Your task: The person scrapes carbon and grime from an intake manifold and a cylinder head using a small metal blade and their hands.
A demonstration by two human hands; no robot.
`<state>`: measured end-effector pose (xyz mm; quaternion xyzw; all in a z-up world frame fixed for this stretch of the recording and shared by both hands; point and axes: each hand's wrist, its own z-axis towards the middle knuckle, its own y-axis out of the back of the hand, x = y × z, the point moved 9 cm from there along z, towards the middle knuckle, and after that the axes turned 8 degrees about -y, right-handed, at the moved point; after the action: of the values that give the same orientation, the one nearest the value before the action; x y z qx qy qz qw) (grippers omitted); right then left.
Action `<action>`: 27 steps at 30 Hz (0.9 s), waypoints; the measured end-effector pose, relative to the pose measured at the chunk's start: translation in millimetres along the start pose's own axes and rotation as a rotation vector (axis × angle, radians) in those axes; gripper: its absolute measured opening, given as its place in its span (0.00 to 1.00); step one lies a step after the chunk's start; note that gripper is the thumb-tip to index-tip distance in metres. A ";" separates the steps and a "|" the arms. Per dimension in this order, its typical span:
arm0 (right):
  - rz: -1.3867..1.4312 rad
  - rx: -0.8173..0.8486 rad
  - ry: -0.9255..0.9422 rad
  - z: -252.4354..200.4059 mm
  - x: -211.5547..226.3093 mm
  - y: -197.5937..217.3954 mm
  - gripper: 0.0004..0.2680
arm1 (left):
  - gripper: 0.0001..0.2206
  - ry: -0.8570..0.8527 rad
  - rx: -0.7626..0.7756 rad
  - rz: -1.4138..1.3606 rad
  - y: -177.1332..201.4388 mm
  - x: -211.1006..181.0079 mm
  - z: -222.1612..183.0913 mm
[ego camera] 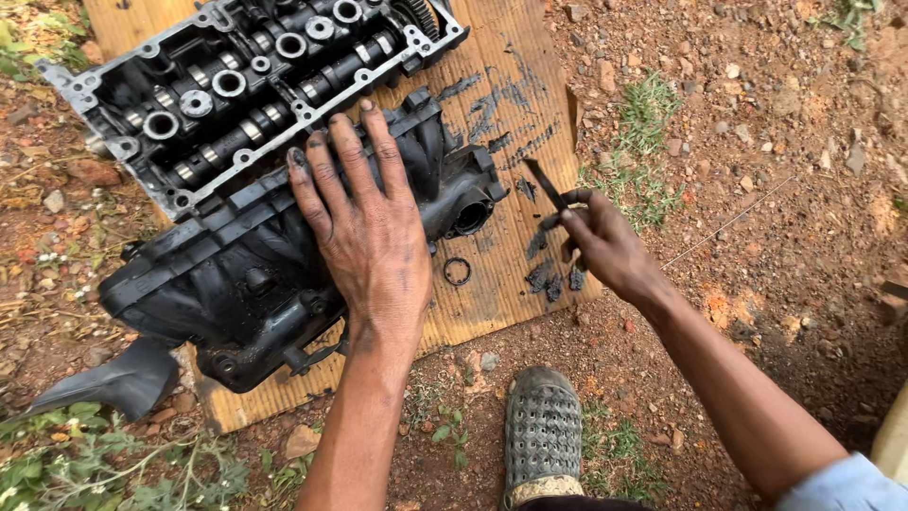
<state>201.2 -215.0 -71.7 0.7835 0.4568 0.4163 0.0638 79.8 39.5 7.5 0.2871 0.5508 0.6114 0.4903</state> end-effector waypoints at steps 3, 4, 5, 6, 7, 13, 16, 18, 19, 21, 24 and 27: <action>0.255 0.023 -0.327 52.4 -71.0 -1.2 0.08 | 0.40 0.005 0.011 -0.001 -0.8 0.2 -3.2; 0.241 0.057 -0.380 62.5 -88.8 3.4 0.09 | 0.40 0.006 0.008 -0.024 -1.2 1.0 -3.5; 0.228 0.091 -0.432 67.1 -105.7 9.7 0.11 | 0.39 0.007 0.005 -0.047 -1.4 2.6 -3.7; 0.229 0.095 -0.474 68.9 -118.6 16.8 0.11 | 0.39 0.010 -0.001 -0.068 -0.5 4.8 -3.5; 0.229 0.098 -0.516 67.0 -127.9 22.6 0.11 | 0.40 0.023 0.020 -0.037 -0.6 8.7 -3.8; 0.082 0.030 -0.441 -15.4 -72.4 68.6 0.09 | 0.40 0.044 -0.007 -0.029 -2.3 16.9 3.5; -0.210 -0.006 -0.301 -54.0 -26.2 36.0 0.09 | 0.40 0.036 0.023 -0.023 -12.4 9.3 7.4; -0.511 0.026 -0.176 -62.8 4.2 4.2 0.08 | 0.41 0.023 0.057 0.086 -12.4 6.5 8.8; -0.597 -0.041 0.045 -65.2 31.6 -10.2 0.08 | 0.40 0.032 0.057 0.063 -10.0 8.5 5.5; -0.756 -0.203 0.486 -80.5 80.0 -31.3 0.07 | 0.40 0.039 0.041 -0.001 -6.5 7.3 7.2; -1.028 -0.371 0.581 -79.5 101.8 -46.6 0.07 | 0.39 0.021 -0.012 -0.046 0.0 6.0 4.4; -1.103 -0.260 0.271 -67.8 86.6 -54.9 0.10 | 0.39 0.026 -0.050 -0.091 1.1 3.1 1.7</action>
<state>137.1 -135.8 -2.9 0.3550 0.7467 0.4708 0.3079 79.8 43.1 8.3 0.2418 0.5542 0.6056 0.5173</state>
